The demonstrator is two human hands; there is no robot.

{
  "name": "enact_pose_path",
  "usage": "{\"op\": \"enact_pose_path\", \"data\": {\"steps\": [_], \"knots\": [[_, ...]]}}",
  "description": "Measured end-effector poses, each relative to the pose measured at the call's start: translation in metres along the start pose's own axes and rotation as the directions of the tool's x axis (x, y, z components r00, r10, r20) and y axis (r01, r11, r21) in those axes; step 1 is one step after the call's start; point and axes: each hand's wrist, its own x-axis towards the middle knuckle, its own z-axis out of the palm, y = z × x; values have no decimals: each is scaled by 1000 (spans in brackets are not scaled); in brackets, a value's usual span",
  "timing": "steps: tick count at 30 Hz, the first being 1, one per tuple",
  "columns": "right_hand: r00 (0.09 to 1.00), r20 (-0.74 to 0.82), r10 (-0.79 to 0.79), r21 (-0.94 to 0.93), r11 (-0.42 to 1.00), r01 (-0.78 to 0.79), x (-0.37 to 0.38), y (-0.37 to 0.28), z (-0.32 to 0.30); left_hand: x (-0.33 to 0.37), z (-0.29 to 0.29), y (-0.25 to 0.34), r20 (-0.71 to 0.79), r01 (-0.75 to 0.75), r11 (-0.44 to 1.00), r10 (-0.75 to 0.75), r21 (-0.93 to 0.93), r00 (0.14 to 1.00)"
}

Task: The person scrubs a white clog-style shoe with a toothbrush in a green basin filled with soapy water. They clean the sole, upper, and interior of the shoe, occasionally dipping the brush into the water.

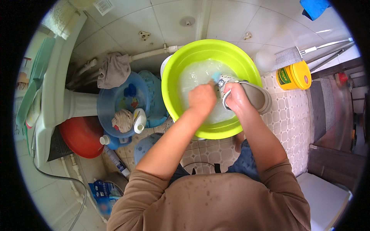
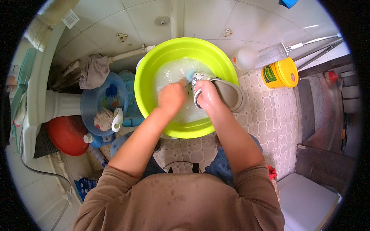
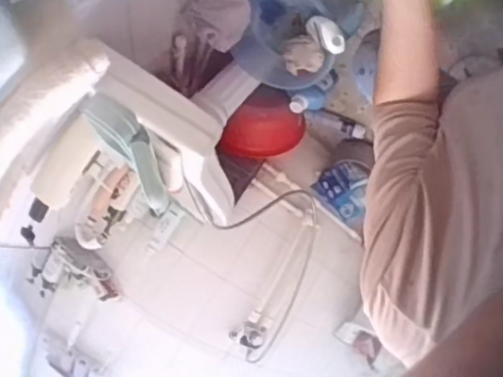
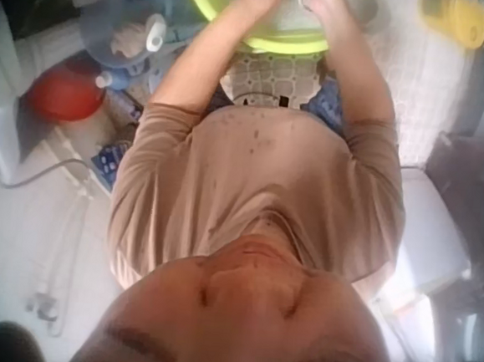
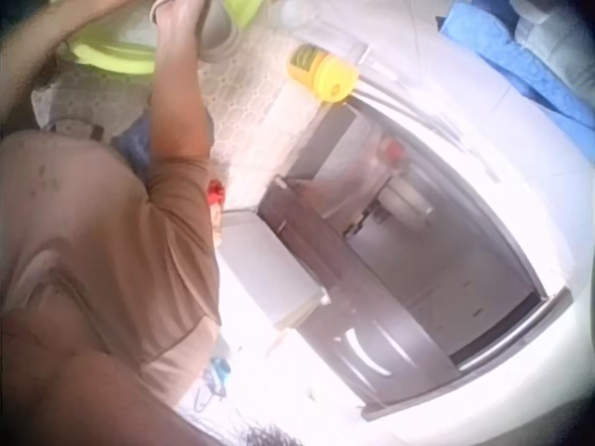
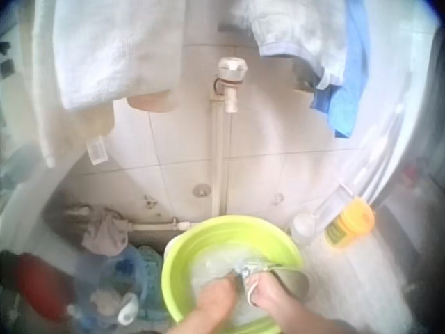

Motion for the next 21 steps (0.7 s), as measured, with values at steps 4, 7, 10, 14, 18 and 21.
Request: {"op": "enact_pose_path", "data": {"steps": [4, 7, 10, 14, 18, 21], "knots": [[999, -47, -20, -45, 999, 18, -6, 2, 2, -12, -10, 15, 14, -40, 999, 40, 11, 999], [998, -38, -49, -36, 998, 48, -6, 0, 5, -14, -6, 13, -52, -85, 996, 85, 0, 995], [999, 8, -34, 7, 999, 34, -9, -5, 13, 2, -2, -1, -8, -22, 1000, 22, 15, 1000], [1000, -6, -17, -8, 1000, 17, 0, -3, -1, -3, 2, 4, -59, -117, 993, 116, -3, 991], [997, 73, -2, 51, 999, -2, -7, -8, 7, 8, 7, -14, -4, 18, 1000, -18, -21, 1000], [999, 37, -25, 44, 999, 23, -11, -8, 14, 19, 9, -31, 11, 239, 971, -239, 32, 971]]}}
